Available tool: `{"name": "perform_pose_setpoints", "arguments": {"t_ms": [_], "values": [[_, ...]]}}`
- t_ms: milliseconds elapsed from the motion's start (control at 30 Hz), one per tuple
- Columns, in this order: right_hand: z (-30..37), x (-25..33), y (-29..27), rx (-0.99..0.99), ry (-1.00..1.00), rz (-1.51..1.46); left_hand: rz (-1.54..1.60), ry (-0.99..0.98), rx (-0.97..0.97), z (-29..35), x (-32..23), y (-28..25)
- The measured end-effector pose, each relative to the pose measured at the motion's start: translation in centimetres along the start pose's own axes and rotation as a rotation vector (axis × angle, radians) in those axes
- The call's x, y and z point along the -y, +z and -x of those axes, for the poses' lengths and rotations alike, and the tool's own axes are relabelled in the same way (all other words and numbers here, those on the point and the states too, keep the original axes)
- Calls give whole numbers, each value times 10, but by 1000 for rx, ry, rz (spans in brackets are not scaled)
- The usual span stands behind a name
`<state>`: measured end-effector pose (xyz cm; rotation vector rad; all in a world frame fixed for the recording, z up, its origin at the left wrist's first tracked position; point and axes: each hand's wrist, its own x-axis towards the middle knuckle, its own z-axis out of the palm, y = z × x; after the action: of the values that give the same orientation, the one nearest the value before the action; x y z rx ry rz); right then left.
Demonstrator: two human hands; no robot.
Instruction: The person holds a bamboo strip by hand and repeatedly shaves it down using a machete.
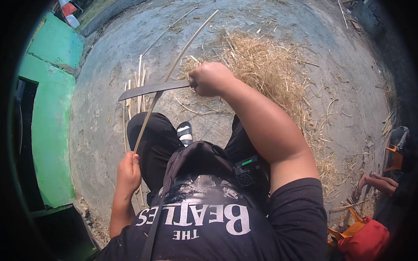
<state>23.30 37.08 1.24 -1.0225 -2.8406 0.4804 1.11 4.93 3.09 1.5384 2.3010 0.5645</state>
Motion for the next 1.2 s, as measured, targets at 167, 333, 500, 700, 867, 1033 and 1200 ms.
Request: {"name": "perform_pose_setpoints", "arguments": {"t_ms": [167,333,500,700,867,1033,1200], "values": [[-22,-24,18,77,175,-127,-32,-23,9,37,25,8],[-11,2,21,175,59,9,-69,-45,-1,41,33,7],[-19,-18,30,110,80,-52,19,-12,21,36,51,13],[-11,5,21,94,34,-47,57,-20,18,38,53,15],[-17,-7,22,118,53,-106,11,20,-33,33,53,23],[-19,-23,14,85,173,-176,-46,6,-44,41,57,17],[-8,17,22,111,-89,-6,-101,17,-55,39,55,21]]}}
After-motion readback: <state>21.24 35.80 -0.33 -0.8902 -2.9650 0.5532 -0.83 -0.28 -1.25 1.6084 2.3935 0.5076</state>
